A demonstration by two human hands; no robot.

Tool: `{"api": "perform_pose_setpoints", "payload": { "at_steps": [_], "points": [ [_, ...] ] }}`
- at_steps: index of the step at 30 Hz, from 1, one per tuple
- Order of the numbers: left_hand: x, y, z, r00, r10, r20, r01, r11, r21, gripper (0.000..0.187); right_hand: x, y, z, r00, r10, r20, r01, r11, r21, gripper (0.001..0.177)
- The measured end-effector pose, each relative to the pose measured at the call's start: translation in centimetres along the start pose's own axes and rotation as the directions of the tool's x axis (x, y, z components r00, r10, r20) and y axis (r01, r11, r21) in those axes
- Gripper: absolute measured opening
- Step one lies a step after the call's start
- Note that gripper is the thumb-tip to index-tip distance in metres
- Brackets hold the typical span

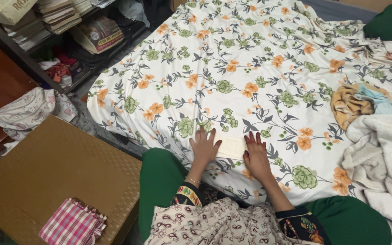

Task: The person folds a pink and white checkered towel and a white towel on a floral bedsheet, then places them on a nearby brown mat. The person then picks up a larger white blanket and begins to fold it.

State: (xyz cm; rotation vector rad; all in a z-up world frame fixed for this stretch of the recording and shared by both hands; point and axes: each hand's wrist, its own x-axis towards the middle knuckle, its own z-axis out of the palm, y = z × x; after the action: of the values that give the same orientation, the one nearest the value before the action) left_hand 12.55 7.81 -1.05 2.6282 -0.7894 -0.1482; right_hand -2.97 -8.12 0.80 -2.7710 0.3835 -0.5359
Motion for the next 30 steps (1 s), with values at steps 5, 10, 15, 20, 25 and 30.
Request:
{"api": "perform_pose_setpoints", "payload": {
  "at_steps": [5, 10, 15, 20, 25, 30],
  "points": [
    [0.0, -0.2, 0.4, 0.975, 0.006, -0.223, -0.045, 0.985, -0.169, 0.047, 0.2, 0.4, 0.2, 0.998, 0.044, -0.036, -0.042, 0.997, 0.057, 0.076],
    [2.1, -1.2, 1.5, 0.981, -0.102, -0.167, 0.052, 0.958, -0.282, 0.038, 0.2, 0.8, 0.8, 0.998, 0.055, 0.0, -0.055, 0.996, -0.074, 0.072],
    [3.4, -1.7, 4.2, 0.945, -0.14, -0.297, 0.009, 0.915, -0.403, 0.033, 0.3, 0.2, 1.7, 0.999, -0.001, -0.047, -0.012, 0.965, -0.262, 0.068],
    [4.7, -2.4, 6.8, 0.923, -0.179, -0.342, -0.082, 0.776, -0.626, 0.032, 0.4, -0.3, 1.7, 0.999, 0.006, -0.037, -0.017, 0.951, -0.31, 0.067],
    [6.1, -3.4, 8.4, 0.937, -0.274, -0.215, 0.006, 0.629, -0.777, 0.035, 0.4, -0.4, 1.4, 1.0, 0.013, -0.025, -0.02, 0.948, -0.317, 0.067],
    [5.6, -3.2, 8.6, 0.916, -0.254, -0.31, -0.067, 0.666, -0.743, 0.043, 0.4, -0.5, 1.3, 0.999, 0.003, -0.039, -0.014, 0.956, -0.293, 0.067]
  ]
}}
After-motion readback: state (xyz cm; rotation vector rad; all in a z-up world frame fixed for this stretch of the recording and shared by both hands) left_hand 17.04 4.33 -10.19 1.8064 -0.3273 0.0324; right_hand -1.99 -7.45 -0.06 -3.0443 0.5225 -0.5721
